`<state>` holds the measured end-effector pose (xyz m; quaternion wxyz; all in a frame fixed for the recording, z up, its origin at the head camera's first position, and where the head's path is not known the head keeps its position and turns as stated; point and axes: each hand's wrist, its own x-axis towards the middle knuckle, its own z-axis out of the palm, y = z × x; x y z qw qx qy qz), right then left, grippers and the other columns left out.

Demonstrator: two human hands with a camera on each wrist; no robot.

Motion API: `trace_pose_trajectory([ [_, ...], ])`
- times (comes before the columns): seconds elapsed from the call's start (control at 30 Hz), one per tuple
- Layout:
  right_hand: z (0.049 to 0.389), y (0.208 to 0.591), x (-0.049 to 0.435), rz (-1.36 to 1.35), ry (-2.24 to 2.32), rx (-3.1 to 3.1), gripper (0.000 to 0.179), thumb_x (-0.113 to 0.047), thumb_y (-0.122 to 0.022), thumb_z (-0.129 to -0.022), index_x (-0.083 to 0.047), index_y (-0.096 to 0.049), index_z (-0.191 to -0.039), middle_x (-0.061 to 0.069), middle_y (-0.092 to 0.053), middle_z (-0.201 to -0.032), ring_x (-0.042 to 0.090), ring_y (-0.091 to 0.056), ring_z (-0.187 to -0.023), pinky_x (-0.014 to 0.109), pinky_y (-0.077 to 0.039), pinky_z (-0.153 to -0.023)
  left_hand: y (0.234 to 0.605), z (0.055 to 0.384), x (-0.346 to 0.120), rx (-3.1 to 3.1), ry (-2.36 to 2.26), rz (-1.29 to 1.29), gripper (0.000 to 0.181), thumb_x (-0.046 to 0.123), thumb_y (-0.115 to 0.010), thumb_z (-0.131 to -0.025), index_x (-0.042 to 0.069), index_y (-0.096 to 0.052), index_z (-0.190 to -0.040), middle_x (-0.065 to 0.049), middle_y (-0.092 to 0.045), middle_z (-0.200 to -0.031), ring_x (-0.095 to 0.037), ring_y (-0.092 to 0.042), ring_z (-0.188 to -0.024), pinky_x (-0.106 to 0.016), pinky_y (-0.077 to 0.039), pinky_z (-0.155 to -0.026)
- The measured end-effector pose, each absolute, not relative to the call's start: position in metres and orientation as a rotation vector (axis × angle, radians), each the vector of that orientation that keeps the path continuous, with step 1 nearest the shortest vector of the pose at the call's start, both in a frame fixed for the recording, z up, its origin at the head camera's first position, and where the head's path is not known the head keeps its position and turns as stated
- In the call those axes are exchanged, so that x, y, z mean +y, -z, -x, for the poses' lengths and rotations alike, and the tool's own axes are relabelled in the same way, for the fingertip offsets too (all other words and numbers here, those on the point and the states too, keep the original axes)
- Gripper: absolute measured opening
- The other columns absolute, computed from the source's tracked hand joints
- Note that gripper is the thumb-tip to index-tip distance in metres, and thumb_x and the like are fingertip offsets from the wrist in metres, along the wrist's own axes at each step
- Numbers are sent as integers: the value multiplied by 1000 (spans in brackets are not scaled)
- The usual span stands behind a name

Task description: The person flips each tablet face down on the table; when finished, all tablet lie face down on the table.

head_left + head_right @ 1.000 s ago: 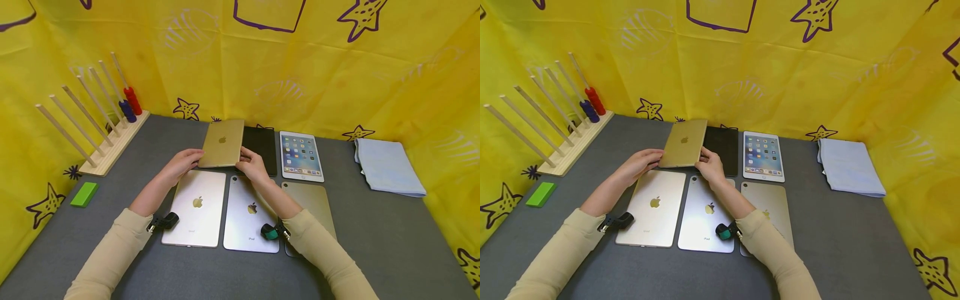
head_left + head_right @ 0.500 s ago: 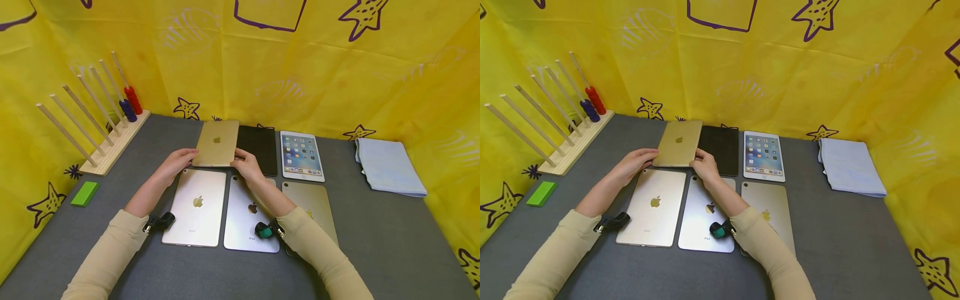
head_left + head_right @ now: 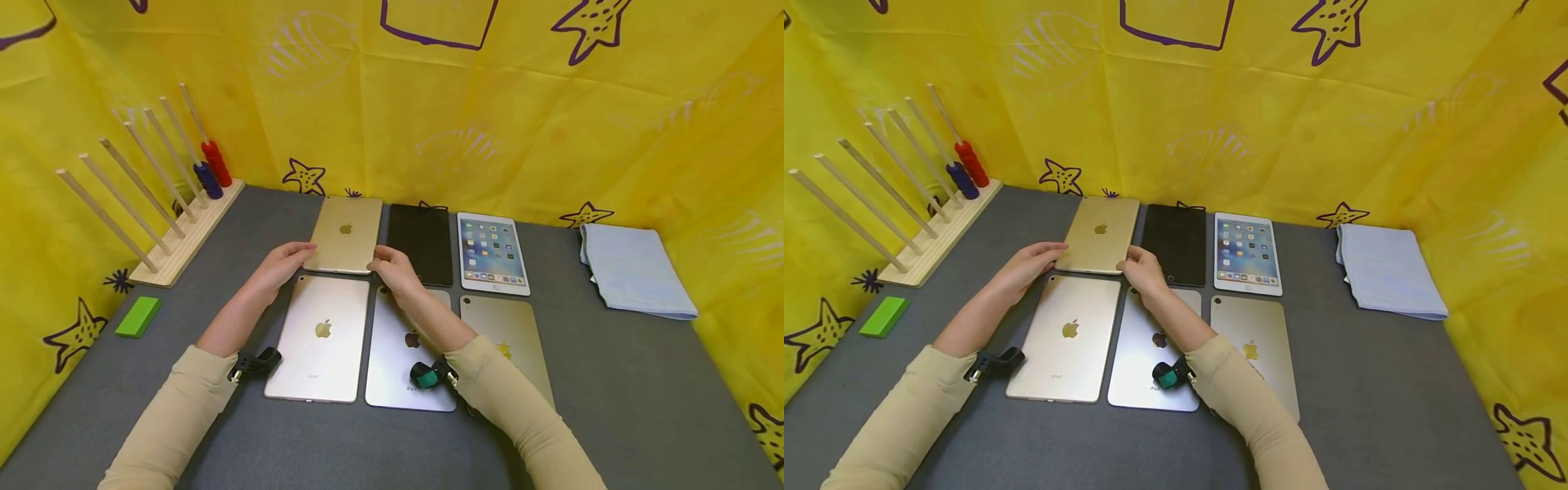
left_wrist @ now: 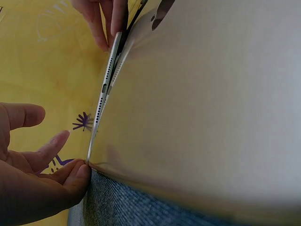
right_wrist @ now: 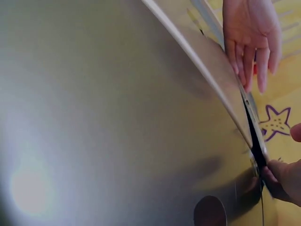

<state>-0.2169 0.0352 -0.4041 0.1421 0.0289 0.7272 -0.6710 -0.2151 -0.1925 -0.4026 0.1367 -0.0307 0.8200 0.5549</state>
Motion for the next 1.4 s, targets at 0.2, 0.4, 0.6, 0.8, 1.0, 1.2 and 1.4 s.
trace_pose_trajectory([
  [0.2, 217, 406, 33, -101, 1943, 2088, 59, 1, -56, -89, 6, -38, -145, 19, -41, -148, 30, -39, -136, 36, -33, -112, 404, 215, -194, 2374, -1603, 91, 49, 28, -48, -103, -1, -44, -142, -22, -37, -148, -37, -30, -139, -52, -21, -116],
  [0.4, 215, 405, 34, -87, 1924, 2093, 58, -1, -56, -90, 5, -39, -145, 18, -42, -148, 29, -38, -137, 37, -32, -113, 405, 212, -192, 2380, -1634, 94, 48, 27, -49, -102, -2, -46, -140, -22, -38, -148, -37, -31, -138, -52, -22, -115],
  [0.6, 214, 405, 35, -73, 1916, 2085, 59, -1, -57, -90, 5, -38, -145, 19, -42, -148, 28, -37, -138, 36, -30, -114, 405, 211, -191, 2377, -1630, 84, 48, 26, -48, -103, -3, -44, -141, -23, -37, -148, -38, -30, -138, -52, -22, -115],
  [0.8, 212, 405, 36, -52, 1920, 2079, 60, -1, -57, -89, 6, -37, -146, 20, -41, -148, 29, -36, -138, 36, -30, -114, 406, 210, -190, 2370, -1617, 86, 48, 26, -48, -103, -1, -43, -142, -22, -36, -149, -37, -30, -138, -52, -23, -115],
  [1.0, 210, 405, 39, -21, 1914, 2085, 57, -2, -56, -90, 5, -40, -145, 19, -43, -147, 29, -37, -137, 37, -32, -113, 405, 208, -187, 2390, -1656, 117, 48, 27, -50, -102, 0, -46, -141, -21, -40, -147, -36, -34, -136, -51, -25, -114],
  [1.2, 209, 403, 49, 8, 1994, 2036, 48, 0, -54, -94, 4, -46, -141, 18, -47, -144, 31, -45, -130, 40, -39, -108, 399, 205, -179, 2432, -1854, 176, 40, 21, -51, -101, 0, -54, -135, -18, -50, -138, -28, -45, -122, -39, -36, -103],
  [1.4, 208, 396, 67, -18, 2128, 1972, 41, 4, -52, -95, 4, -52, -136, 20, -49, -141, 35, -49, -127, 41, -44, -104, 394, 203, -157, 2150, -2120, 178, 38, 15, -54, -100, -2, -52, -134, -17, -50, -139, -22, -50, -119, -36, -41, -105],
])
